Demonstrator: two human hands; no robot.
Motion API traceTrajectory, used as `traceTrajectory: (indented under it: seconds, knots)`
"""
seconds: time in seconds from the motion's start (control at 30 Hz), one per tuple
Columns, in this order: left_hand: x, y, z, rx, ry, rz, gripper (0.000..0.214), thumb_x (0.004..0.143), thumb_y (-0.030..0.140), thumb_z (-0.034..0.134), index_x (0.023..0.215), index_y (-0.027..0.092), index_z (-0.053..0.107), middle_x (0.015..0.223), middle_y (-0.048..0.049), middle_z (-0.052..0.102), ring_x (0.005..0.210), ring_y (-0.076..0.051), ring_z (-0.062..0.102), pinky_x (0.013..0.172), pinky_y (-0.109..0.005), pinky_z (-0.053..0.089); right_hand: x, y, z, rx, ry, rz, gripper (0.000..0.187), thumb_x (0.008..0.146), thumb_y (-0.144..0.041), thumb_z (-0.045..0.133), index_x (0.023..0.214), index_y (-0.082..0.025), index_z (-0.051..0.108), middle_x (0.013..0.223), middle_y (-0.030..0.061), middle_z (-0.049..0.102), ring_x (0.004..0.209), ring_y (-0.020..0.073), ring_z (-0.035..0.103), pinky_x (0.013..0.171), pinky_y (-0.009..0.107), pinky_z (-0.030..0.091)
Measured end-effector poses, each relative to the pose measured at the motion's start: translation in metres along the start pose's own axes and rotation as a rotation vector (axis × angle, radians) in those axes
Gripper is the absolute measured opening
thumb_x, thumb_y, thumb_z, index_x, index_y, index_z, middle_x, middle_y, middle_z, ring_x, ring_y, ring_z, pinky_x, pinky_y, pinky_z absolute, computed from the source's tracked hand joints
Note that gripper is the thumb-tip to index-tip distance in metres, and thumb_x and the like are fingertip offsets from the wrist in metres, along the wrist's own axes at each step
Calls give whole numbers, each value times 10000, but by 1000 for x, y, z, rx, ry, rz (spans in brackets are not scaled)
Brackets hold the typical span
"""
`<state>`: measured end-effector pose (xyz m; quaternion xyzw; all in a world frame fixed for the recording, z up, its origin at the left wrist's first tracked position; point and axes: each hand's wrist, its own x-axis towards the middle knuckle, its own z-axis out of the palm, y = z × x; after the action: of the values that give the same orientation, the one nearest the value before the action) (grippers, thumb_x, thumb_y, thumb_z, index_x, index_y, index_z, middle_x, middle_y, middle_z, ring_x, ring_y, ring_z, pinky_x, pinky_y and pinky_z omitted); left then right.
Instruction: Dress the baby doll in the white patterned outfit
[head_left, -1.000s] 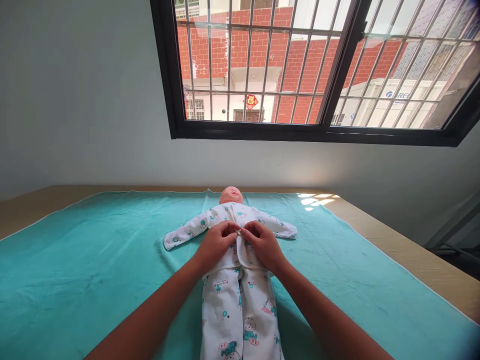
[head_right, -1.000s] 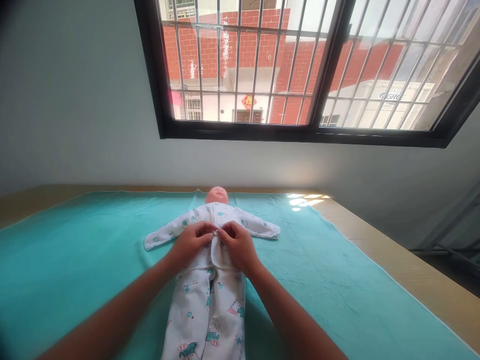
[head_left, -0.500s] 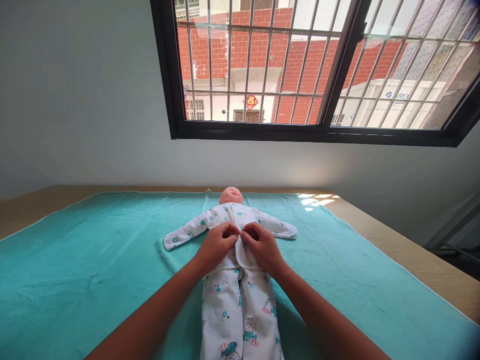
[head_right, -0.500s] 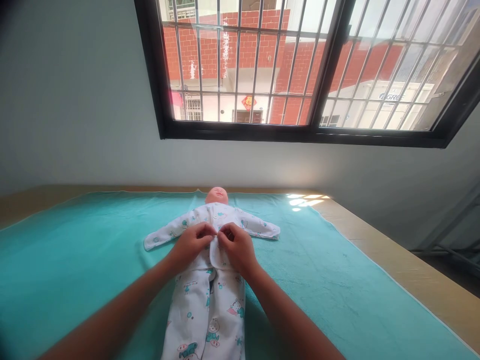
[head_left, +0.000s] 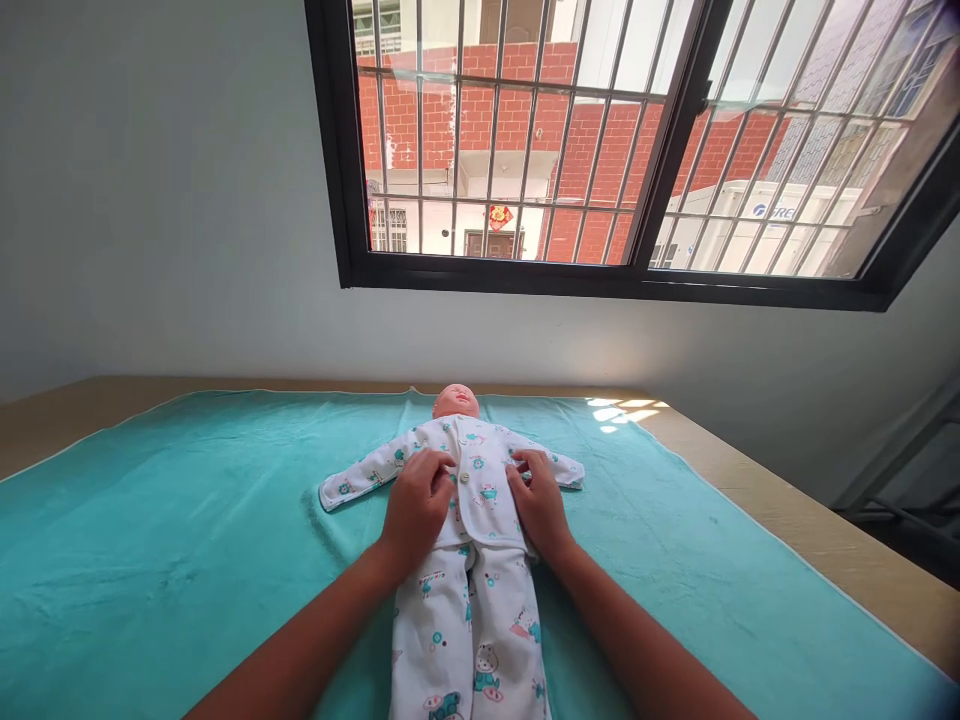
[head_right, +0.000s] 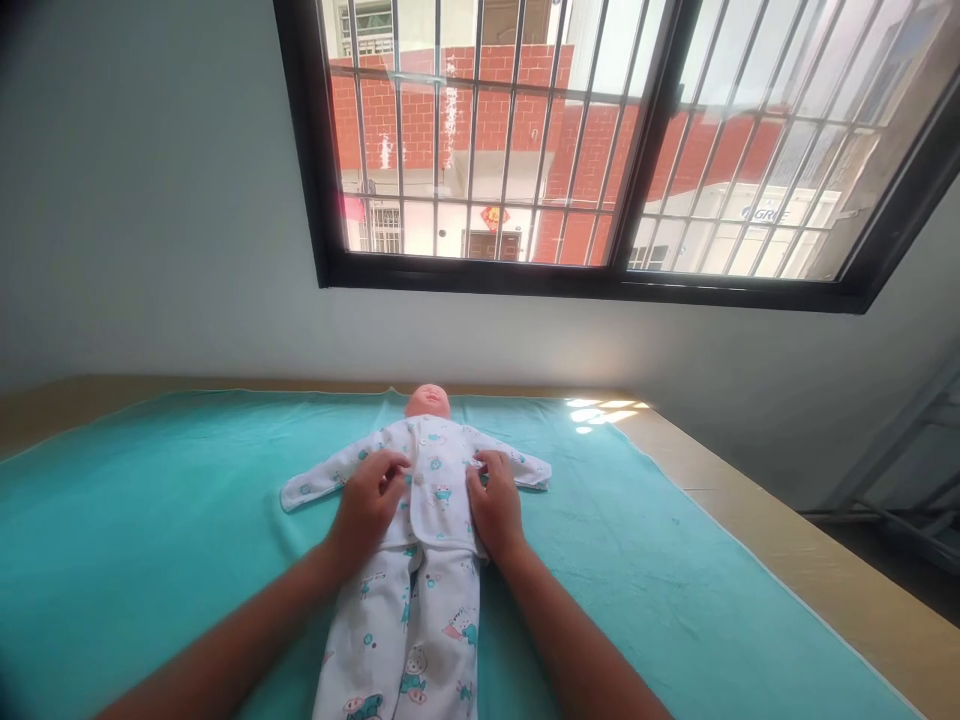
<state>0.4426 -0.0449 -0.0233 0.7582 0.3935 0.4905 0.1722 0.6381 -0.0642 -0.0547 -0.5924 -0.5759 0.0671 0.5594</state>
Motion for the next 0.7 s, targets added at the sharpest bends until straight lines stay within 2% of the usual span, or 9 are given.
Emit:
traceTrajectory:
  seconds: [0.07,0.13,0.17,0.27,0.33,0.4,0.5,0.6,0.7]
  knots:
    - [-5,-7,0,7,81,-77,188,839,237,420,914,178,581,881,-47,584,832,-195,534,783,-316,422,0,10,-2,-3,-40,45,252,874,-408,494,947,-185,587,947,65,619,840,217,559,788,340,441]
    - [-15,-15,-6,1,89,-193,194,856,331,440,900,179,553,894,-55,574,850,-209,536,803,-335,429,-3,12,-5,11,-116,93,314,911,-471,434,887,-194,580,878,52,629,812,217,564,767,327,431]
    - [-22,-18,-10,-5,52,-244,227,864,387,445,888,184,543,880,-52,572,841,-212,539,802,-339,434,-7,12,-7,14,-154,108,347,926,-495,401,852,-200,567,845,44,627,792,212,561,746,316,423]
    - [-46,-28,-28,-53,-173,-366,363,889,533,410,946,196,534,873,-38,593,824,-207,563,790,-328,451,-24,9,-21,-15,-288,133,429,944,-557,337,744,-213,495,736,13,592,693,183,514,658,283,383]
    - [-63,-32,-41,-51,-297,-401,397,889,562,386,910,196,537,853,-39,605,803,-203,573,763,-310,462,-39,9,-34,-74,-402,130,483,945,-586,309,677,-210,450,683,5,572,650,167,475,623,275,354]
    - [-76,-33,-49,-5,-385,-369,345,892,493,393,924,190,554,880,-50,617,801,-193,580,764,-289,468,-53,12,-47,-130,-500,112,488,933,-593,327,677,-203,473,701,11,597,665,166,485,628,270,355]
    - [-86,-28,-53,117,-422,-296,257,821,267,460,1050,204,558,1040,-57,621,870,-170,595,782,-240,465,-65,16,-60,-175,-596,104,356,869,-554,488,852,-210,578,820,20,663,725,174,550,654,257,399]
    - [-87,-21,-51,242,-430,-237,303,764,147,461,1041,222,557,1088,-45,621,941,-162,604,779,-209,452,-64,15,-63,-181,-575,118,286,866,-463,519,1009,-225,591,918,27,692,756,175,604,671,248,448]
    - [-85,-17,-51,293,-443,-163,226,842,151,390,969,212,566,1008,-48,637,910,-154,615,765,-205,446,-60,13,-62,-195,-509,50,298,899,-384,467,1132,-235,577,989,38,700,735,165,642,691,245,489]
